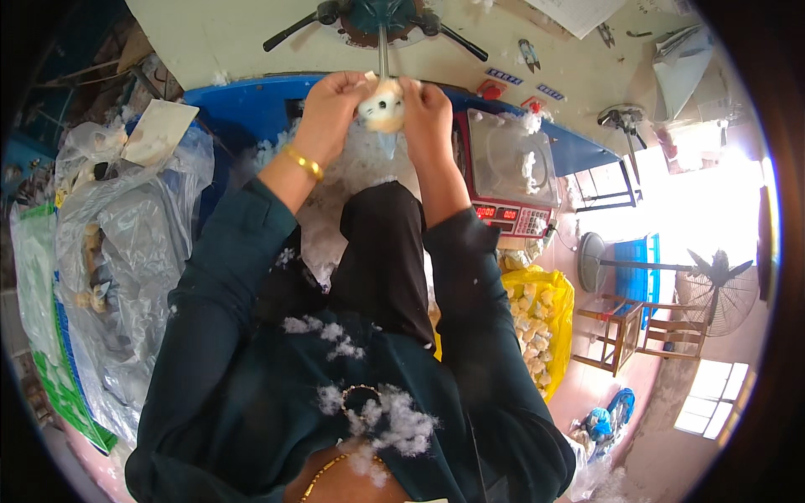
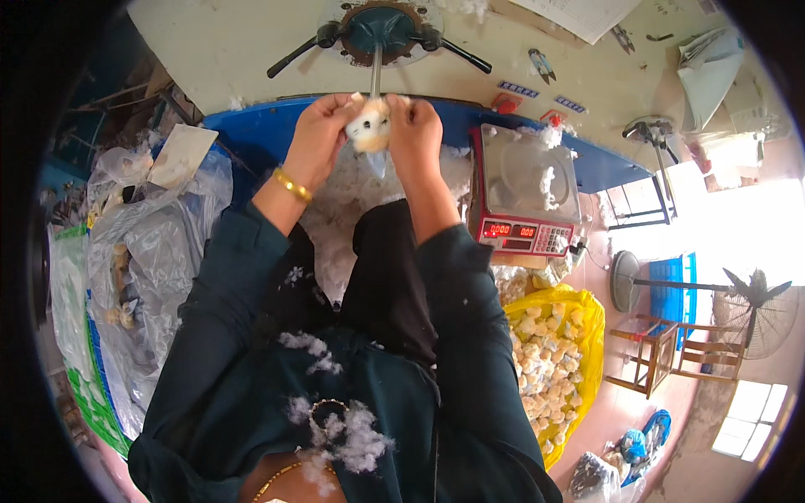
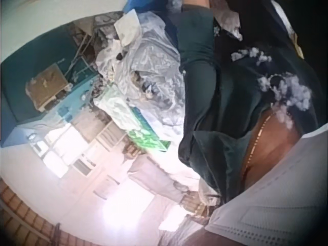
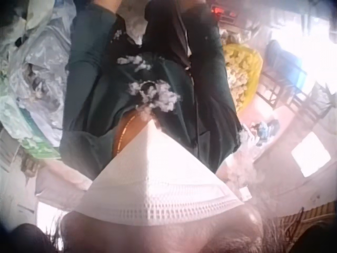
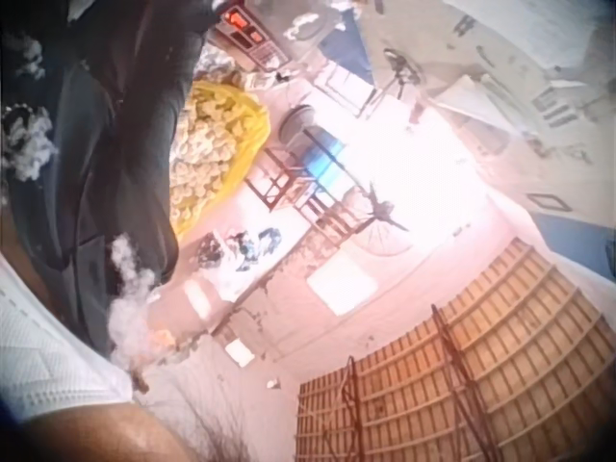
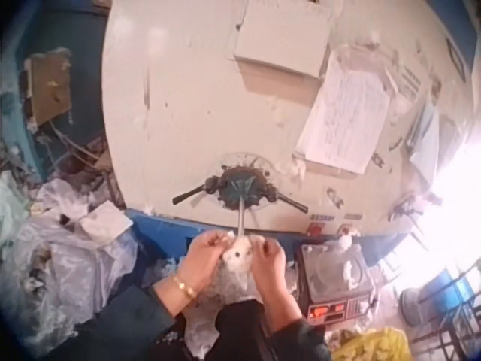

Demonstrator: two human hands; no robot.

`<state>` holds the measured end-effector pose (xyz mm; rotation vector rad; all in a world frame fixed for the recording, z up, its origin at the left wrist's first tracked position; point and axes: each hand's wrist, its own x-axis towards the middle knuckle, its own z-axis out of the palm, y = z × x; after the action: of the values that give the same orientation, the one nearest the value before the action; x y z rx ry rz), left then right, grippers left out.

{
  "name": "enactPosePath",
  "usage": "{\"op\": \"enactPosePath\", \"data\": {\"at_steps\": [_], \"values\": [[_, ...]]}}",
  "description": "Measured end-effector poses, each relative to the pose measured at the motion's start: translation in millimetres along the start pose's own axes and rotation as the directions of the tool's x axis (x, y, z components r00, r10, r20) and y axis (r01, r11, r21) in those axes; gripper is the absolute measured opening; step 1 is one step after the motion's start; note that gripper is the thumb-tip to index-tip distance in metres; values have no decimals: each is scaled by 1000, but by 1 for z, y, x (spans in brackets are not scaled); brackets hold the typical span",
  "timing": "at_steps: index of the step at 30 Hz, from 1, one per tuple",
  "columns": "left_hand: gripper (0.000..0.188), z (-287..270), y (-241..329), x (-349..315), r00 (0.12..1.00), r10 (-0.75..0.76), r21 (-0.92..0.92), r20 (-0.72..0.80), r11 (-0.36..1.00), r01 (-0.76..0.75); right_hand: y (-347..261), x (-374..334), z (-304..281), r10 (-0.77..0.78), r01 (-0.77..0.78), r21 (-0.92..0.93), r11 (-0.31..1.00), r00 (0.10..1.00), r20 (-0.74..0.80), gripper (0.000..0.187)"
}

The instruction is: The person sits on the floor and repeatedly stuffs small white plush toys with cotton batting. They pick up each toy, insert cotton into the opening, and place the stuffed toy into a yellow bag. The process is repeated continuously.

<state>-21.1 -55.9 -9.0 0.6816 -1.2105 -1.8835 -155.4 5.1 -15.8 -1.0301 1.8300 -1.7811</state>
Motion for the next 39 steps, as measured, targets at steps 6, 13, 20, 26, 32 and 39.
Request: {"op": "enactPosePath", "data": {"at_steps": [6, 13, 20, 26, 32, 39], "values": [[19, 0, 6, 26, 1000, -16, -155, -5, 988, 15, -12, 32, 24, 253, -278, 270, 922, 960, 121, 32], [29, 15, 5, -22, 995, -65, 111, -76, 991, 73, 7, 5, 16, 240, -237, 249, 939, 971, 16, 33], [27, -1, -11, 37, 974, 201, 325, -102, 932, -159, 11, 49, 45, 189, -177, 150, 973, 980, -70, 37], [42, 20, 9, -32, 961, 273, 473, -44, 853, -220, -7, 3, 24, 74, -62, 135, 989, 994, -85, 32], [55, 30, -20, -38, 814, 465, 524, 349, 623, -581, 5, 0, 0, -146, 130, 264, 956, 988, 41, 24], [61, 11, -11, -49, 856, 381, 416, 350, 755, -506, -7, -26, 5, -139, 134, 194, 972, 990, 14, 28]]}}
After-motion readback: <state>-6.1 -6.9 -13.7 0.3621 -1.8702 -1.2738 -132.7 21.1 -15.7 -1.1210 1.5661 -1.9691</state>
